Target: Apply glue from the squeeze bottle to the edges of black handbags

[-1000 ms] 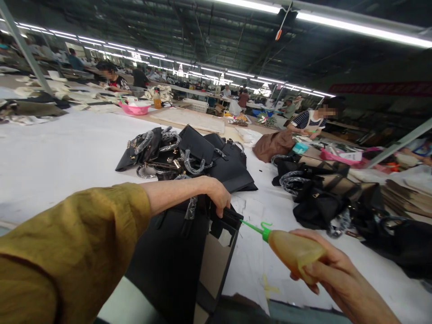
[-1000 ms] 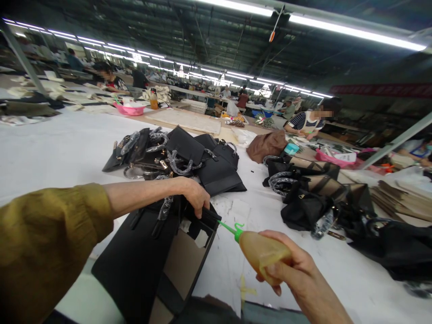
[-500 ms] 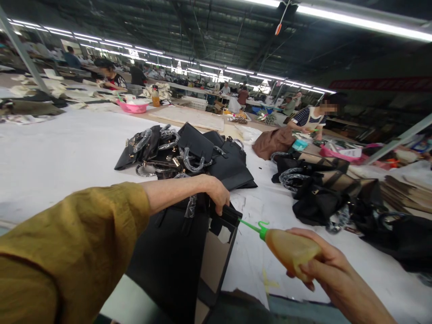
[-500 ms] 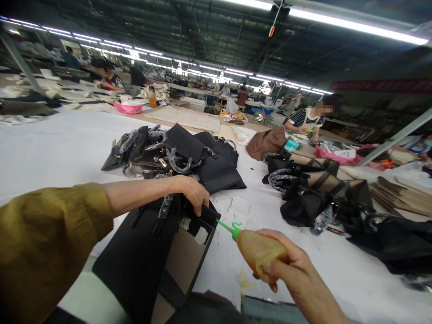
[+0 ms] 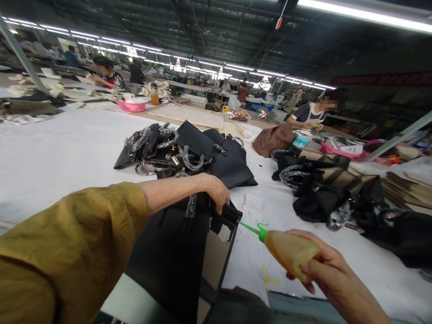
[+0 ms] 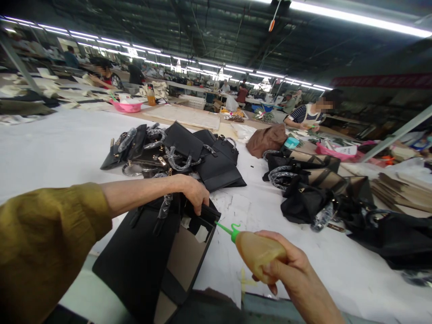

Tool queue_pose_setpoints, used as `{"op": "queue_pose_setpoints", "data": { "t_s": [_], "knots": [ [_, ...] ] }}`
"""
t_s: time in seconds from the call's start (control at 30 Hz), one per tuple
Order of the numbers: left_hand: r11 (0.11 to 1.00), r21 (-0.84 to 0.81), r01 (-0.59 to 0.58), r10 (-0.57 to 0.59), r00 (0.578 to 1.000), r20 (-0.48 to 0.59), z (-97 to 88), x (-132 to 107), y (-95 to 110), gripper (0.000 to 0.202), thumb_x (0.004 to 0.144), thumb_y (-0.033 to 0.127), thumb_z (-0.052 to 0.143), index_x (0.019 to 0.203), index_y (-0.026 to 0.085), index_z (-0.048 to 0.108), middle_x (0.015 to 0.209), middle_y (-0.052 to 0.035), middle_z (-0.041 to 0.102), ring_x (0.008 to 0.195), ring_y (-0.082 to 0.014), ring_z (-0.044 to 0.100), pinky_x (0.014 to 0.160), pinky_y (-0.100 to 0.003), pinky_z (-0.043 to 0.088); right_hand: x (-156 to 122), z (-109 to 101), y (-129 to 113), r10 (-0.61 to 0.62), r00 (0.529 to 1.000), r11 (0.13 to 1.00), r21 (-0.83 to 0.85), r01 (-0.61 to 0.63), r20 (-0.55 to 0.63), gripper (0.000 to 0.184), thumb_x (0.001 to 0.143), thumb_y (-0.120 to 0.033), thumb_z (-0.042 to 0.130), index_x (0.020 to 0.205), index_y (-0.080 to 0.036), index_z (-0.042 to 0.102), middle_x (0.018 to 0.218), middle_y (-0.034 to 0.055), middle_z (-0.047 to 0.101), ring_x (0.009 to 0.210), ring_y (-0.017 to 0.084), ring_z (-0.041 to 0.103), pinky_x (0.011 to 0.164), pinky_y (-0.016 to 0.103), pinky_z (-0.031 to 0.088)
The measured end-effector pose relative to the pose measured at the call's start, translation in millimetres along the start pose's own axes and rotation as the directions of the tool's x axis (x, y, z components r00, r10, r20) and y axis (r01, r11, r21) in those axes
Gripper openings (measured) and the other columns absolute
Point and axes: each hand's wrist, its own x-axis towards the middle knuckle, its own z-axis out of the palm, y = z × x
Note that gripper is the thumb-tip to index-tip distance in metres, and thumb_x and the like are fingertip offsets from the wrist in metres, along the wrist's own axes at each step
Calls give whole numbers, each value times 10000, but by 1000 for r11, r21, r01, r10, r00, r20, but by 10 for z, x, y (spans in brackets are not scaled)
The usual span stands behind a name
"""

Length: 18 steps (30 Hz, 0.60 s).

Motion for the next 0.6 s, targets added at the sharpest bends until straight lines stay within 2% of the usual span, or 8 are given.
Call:
{"op": "queue_pose_setpoints", "data": {
  "t_s": [0.33,0.5,0.6],
  "knots": [
    [1000,19,4,-3,1000,-11,23,42,38,282,660,258,645,929,224,721,782,7,697,687,-168,585,585,-237,416,11,-48,49,2,1000,995,99,-4,22,503,601,-330,716,1052,-201,536,691,74,657,512,250,604,344,252,312],
    [999,43,22,-21,1000,-8,27,48,75,286,670,278,643,941,218,712,792,1,688,685,-164,580,541,-228,399,20,-1,156,70,995,974,212,-84,75,493,606,-395,761,1014,-183,586,692,53,641,454,166,556,338,187,251],
    [998,51,25,-25,1000,-15,31,50,86,277,670,279,644,932,224,713,791,2,688,686,-159,579,534,-218,396,38,8,248,97,994,954,279,-109,56,433,639,-396,760,980,-177,606,713,40,628,481,138,535,362,188,284]
  ]
}}
